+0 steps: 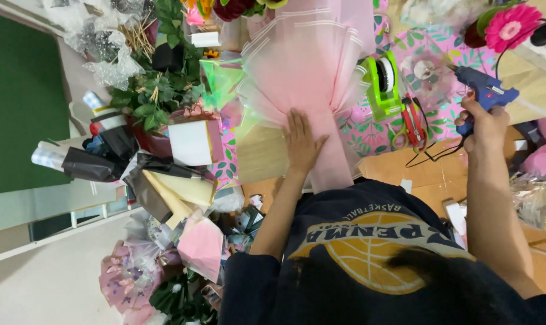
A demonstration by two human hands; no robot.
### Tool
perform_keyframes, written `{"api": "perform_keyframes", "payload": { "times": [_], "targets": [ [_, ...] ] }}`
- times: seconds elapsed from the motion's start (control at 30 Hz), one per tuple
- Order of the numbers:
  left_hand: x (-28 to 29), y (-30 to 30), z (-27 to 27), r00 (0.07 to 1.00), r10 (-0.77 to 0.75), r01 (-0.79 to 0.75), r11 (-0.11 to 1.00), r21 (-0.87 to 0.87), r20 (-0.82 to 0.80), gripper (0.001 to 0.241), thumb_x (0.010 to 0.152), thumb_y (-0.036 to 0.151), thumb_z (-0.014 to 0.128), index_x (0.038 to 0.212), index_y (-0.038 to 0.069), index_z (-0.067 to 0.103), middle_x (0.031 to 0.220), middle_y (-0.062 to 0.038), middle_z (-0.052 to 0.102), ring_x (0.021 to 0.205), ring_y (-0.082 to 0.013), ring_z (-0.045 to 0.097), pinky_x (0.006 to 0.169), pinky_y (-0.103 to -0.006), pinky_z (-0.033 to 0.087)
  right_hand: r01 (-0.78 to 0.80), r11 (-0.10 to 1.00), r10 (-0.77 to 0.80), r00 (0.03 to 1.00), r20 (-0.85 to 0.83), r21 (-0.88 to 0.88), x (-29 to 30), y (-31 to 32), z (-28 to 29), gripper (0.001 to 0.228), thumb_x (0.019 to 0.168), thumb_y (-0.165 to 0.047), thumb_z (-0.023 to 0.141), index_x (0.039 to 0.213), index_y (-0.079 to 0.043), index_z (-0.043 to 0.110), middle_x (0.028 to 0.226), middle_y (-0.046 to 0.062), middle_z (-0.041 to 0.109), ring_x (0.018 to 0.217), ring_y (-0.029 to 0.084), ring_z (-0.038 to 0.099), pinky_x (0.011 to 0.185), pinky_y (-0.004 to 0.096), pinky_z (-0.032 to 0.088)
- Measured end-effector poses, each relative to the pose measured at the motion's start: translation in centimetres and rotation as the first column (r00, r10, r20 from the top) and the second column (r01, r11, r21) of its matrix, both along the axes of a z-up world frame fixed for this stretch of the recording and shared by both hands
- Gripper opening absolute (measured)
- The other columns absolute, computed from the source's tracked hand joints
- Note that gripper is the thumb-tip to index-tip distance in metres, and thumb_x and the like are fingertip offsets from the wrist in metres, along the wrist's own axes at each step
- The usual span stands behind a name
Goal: The person wraps a bouquet of artificial flowers in pink and iridescent paper. They use a hot glue gun to secure the paper layers and attach decorative butterfly cutouts to the wrapping.
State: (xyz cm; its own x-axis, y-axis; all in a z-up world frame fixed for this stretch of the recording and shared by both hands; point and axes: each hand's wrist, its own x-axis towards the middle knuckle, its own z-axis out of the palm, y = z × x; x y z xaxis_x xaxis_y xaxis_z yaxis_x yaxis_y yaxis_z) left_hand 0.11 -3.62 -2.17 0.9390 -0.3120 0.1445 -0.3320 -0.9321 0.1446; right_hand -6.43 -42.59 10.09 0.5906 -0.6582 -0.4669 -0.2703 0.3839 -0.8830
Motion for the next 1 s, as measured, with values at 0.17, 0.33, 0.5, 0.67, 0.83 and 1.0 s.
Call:
{"api": "perform_keyframes", "payload": {
  "times": [0.17,0.33,0.5,0.67,0.83,1.0],
  "targets": [
    [-2.2,2.0,1.6,0.996,0.088,-0.088,0.995,0.046,0.013,0.102,0.098,0.075,0.032,0.165,0.000,0.010,0.172,-0.022,0.010,0.161,-0.0387,0.013,0.122,-0.0659,0.024,0.051,0.978,-0.053,0.999,0.006,0.204,1.1,-2.1,-6.8,0.016,0.089,-0.003,0.080,0.093,-0.005,0.065,0.077,0.006,0.067,0.056,0.009,0.055,0.051,0.019,0.047],
    [-3.7,2.9,2.3,0.998,-0.029,0.035,0.991,0.130,-0.049,0.093,0.100,0.075,0.027,0.167,0.012,0.012,0.174,-0.013,0.011,0.161,-0.0349,0.012,0.125,-0.0659,0.012,0.065,0.964,-0.043,0.995,-0.092,0.257,3.0,-1.5,-9.3,0.019,0.089,-0.016,0.081,0.102,-0.008,0.072,0.083,0.005,0.074,0.057,0.008,0.059,0.051,0.018,0.048],
    [-3.8,2.5,2.6,0.998,-0.022,0.009,0.978,0.209,0.062,0.093,0.099,0.076,0.037,0.166,0.015,0.018,0.173,-0.016,0.017,0.160,-0.0406,0.017,0.118,-0.0744,0.019,0.264,0.957,-0.230,0.944,-0.236,0.123,4.6,-2.1,-12.2,0.039,0.080,-0.028,0.095,0.098,-0.008,0.067,0.076,0.004,0.079,0.052,0.010,0.068,0.046,0.027,0.056],
    [-4.2,2.8,1.3,0.995,0.100,-0.098,0.978,0.182,-0.001,0.093,0.100,0.073,0.039,0.167,0.014,0.016,0.172,-0.021,0.011,0.158,-0.0457,0.015,0.112,-0.0796,0.022,0.174,0.982,-0.187,0.952,-0.244,-0.074,3.7,-4.5,-17.5,0.038,0.080,-0.040,0.095,0.094,-0.013,0.071,0.085,-0.005,0.074,0.072,0.011,0.073,0.060,0.031,0.062],
    [-2.1,3.4,2.9,0.934,0.343,-0.339,0.771,-0.539,-0.098,0.092,0.099,0.043,0.062,0.157,-0.011,0.015,0.162,-0.036,0.024,0.147,-0.0534,0.027,0.125,-0.0613,0.020,-0.104,0.863,-0.095,0.927,-0.362,-0.494,2.9,-4.3,-18.0,0.049,0.090,-0.044,0.089,0.106,-0.011,0.057,0.100,0.001,0.067,0.090,0.015,0.066,0.077,0.032,0.057],
    [-0.5,4.6,5.5,0.724,0.332,-0.660,0.081,-0.747,-0.605,0.057,0.104,0.033,0.044,0.156,0.011,0.040,0.160,-0.011,0.039,0.148,-0.0265,0.038,0.123,-0.0409,0.031,-0.339,0.684,-0.211,0.756,-0.620,-0.646,3.0,-5.6,-22.1,0.058,0.090,-0.049,0.089,0.116,-0.005,0.063,0.114,0.022,0.055,0.100,0.042,0.061,0.080,0.057,0.055]
  ]
}}
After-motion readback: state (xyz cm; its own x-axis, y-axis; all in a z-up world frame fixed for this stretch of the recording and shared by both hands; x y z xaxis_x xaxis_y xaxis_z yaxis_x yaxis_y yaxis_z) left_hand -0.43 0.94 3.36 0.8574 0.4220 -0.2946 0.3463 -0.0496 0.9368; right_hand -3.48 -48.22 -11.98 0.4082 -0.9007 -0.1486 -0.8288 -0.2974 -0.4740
